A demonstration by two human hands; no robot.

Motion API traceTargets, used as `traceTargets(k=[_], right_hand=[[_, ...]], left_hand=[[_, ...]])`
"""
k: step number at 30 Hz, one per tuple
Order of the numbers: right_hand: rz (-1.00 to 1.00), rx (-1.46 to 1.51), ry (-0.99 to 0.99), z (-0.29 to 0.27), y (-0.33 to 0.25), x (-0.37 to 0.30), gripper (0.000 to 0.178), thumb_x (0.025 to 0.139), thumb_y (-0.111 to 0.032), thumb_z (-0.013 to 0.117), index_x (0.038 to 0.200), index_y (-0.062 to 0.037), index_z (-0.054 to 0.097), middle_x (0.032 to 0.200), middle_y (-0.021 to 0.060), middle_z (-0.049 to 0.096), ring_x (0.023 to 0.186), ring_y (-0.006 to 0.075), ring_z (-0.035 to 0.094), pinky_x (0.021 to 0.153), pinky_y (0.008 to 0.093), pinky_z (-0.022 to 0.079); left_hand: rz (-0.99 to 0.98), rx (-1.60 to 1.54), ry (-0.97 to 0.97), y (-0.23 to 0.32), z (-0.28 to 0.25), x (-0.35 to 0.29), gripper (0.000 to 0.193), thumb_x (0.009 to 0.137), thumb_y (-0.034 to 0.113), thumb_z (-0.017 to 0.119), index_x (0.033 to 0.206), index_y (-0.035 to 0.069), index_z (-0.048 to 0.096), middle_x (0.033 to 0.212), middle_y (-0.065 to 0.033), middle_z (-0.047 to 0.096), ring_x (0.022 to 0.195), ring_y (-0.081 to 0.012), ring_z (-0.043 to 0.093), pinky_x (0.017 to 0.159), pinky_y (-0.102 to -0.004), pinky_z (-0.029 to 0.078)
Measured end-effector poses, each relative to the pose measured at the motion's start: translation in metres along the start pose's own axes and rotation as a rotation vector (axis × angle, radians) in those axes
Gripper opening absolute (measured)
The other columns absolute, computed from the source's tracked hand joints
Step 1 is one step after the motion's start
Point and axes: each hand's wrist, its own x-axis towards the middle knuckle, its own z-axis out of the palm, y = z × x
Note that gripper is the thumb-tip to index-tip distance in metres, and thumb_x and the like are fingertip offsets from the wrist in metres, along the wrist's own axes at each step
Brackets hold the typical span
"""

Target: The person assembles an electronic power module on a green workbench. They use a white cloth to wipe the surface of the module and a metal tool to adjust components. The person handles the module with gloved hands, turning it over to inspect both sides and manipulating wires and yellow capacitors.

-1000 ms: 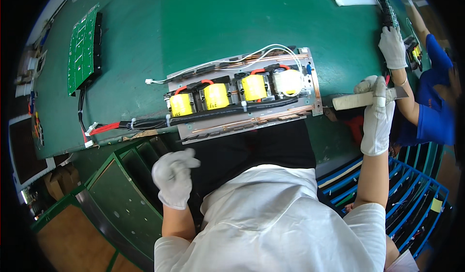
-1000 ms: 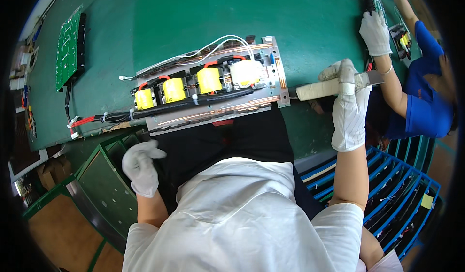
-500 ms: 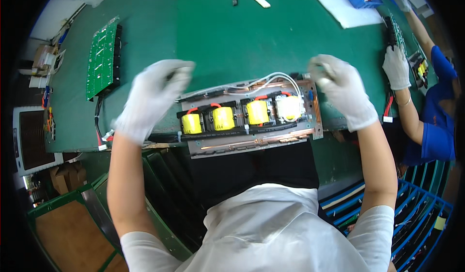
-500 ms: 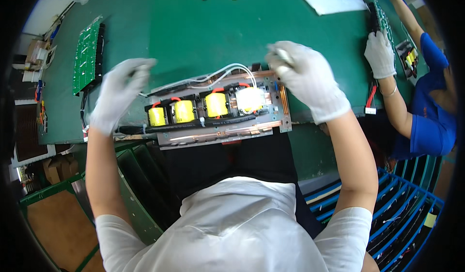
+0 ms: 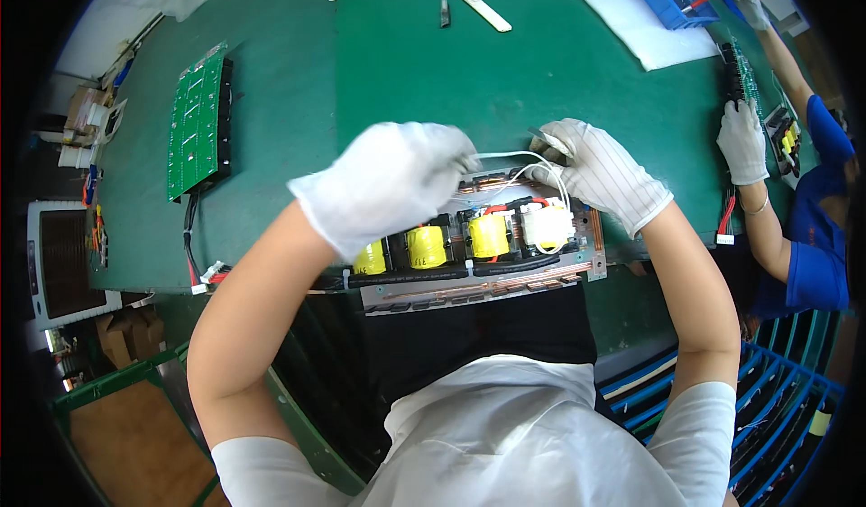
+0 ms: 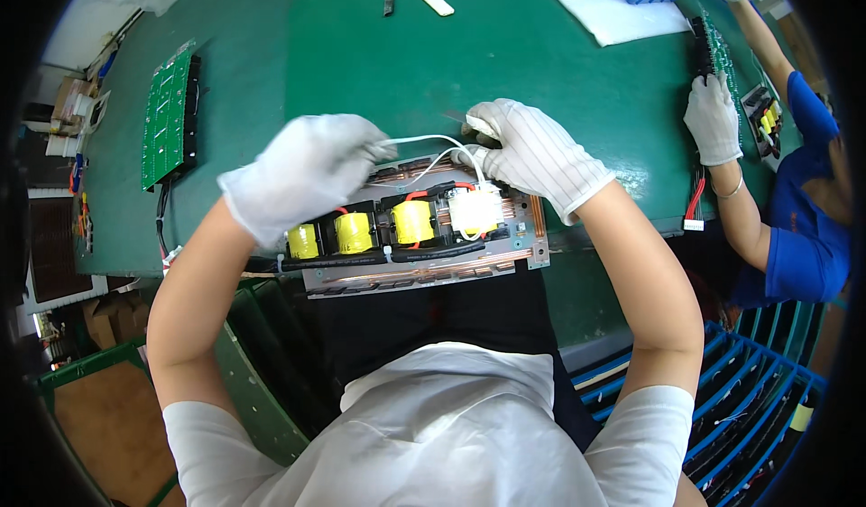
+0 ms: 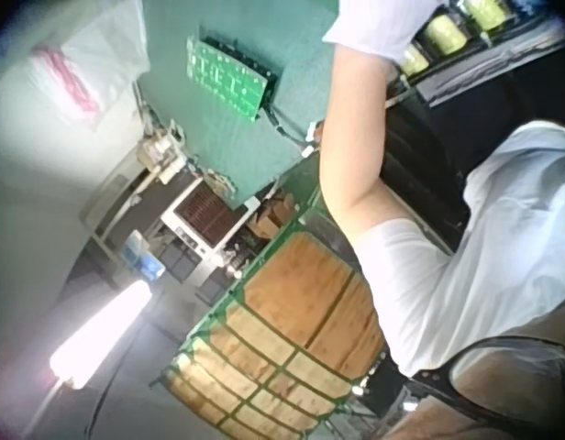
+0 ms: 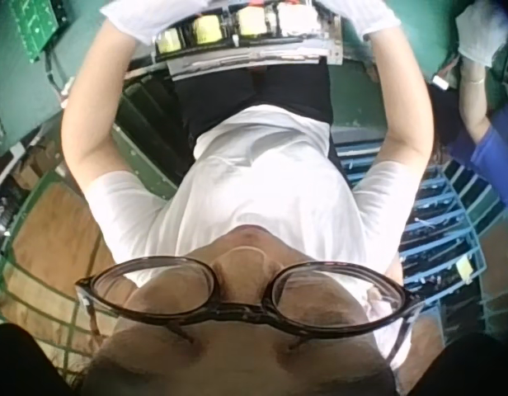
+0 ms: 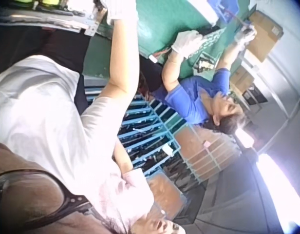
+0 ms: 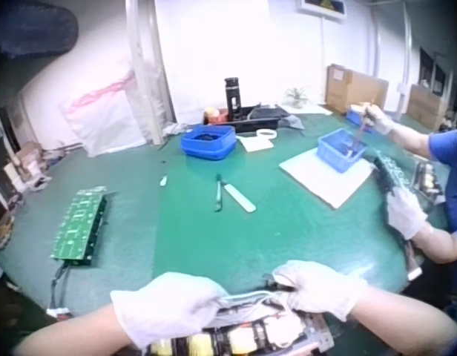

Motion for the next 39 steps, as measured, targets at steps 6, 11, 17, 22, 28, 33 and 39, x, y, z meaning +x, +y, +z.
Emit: traceTargets(k=[6, 11, 17, 22, 28, 33, 39], right_hand=[[0.027, 0.013, -0.013, -0.004, -0.004, -0.004, 0.034, 0.081, -0.033, 0.067, 0.089, -0.0005, 0.061, 0.087, 0.0187, 0.062, 0.083, 0.0378, 0.058, 0.073, 0.0428, 0.046], [0.033, -0.011, -0.002, -0.001, -0.005, -0.002, 0.033, 0.082, -0.032, 0.067, 0.089, -0.0004, 0.062, 0.085, 0.0179, 0.062, 0.083, 0.0367, 0.058, 0.072, 0.0424, 0.047], [0.070, -0.005, -0.032, -0.004, -0.010, -0.004, 0.032, 0.082, -0.031, 0.067, 0.091, -0.0003, 0.062, 0.085, 0.0172, 0.063, 0.082, 0.0358, 0.059, 0.072, 0.0411, 0.048], [0.048, -0.047, -0.034, -0.004, -0.014, -0.001, 0.033, 0.082, -0.032, 0.067, 0.094, -0.0010, 0.063, 0.089, 0.0174, 0.063, 0.082, 0.0361, 0.059, 0.073, 0.0410, 0.048], [-0.052, -0.237, 0.143, -0.018, -0.032, 0.003, 0.034, 0.082, -0.032, 0.068, 0.097, -0.0021, 0.064, 0.090, 0.0166, 0.062, 0.083, 0.0369, 0.060, 0.070, 0.0417, 0.049], [-0.241, -0.244, 0.155, -0.012, -0.041, 0.016, 0.029, 0.081, -0.030, 0.069, 0.095, -0.0052, 0.064, 0.089, 0.0130, 0.062, 0.080, 0.0346, 0.062, 0.068, 0.0409, 0.050], [-0.458, -0.267, 0.069, 0.007, -0.045, 0.030, 0.029, 0.081, -0.032, 0.067, 0.096, -0.0085, 0.061, 0.082, 0.0111, 0.059, 0.078, 0.0322, 0.061, 0.065, 0.0410, 0.049]], left_hand=[[-0.218, 0.155, -0.033, 0.044, -0.084, -0.083, 0.015, 0.086, 0.010, 0.056, 0.083, -0.002, 0.065, 0.060, -0.0113, 0.057, 0.050, -0.0246, 0.052, 0.049, -0.0301, 0.043], [-0.480, 0.362, 0.003, 0.041, -0.072, -0.165, 0.018, 0.087, 0.012, 0.058, 0.080, -0.002, 0.067, 0.057, -0.0122, 0.056, 0.047, -0.0200, 0.049, 0.048, -0.0319, 0.042], [-1.075, -0.362, -0.029, 0.031, -0.033, -0.241, 0.033, 0.096, 0.026, 0.053, 0.087, -0.002, 0.068, 0.065, -0.0034, 0.059, 0.059, -0.0095, 0.054, 0.054, -0.0250, 0.045], [-0.872, -0.786, 0.268, 0.013, 0.030, -0.277, 0.026, 0.095, 0.022, 0.057, 0.095, -0.004, 0.063, 0.087, -0.0072, 0.061, 0.068, -0.0103, 0.055, 0.060, -0.0236, 0.048], [-0.977, -0.435, 0.012, 0.021, -0.047, -0.233, 0.023, 0.092, 0.012, 0.050, 0.102, -0.002, 0.066, 0.088, -0.0111, 0.068, 0.077, -0.0137, 0.061, 0.070, -0.0284, 0.050], [-0.424, 0.239, 0.404, 0.042, -0.089, -0.150, 0.013, 0.088, 0.008, 0.056, 0.092, 0.000, 0.065, 0.077, -0.0118, 0.066, 0.066, -0.0217, 0.064, 0.059, -0.0358, 0.047], [-0.564, 0.452, -0.450, 0.026, -0.076, -0.104, 0.022, 0.088, 0.025, 0.056, 0.091, 0.006, 0.066, 0.074, -0.0167, 0.064, 0.073, -0.0362, 0.063, 0.069, -0.0455, 0.050]])
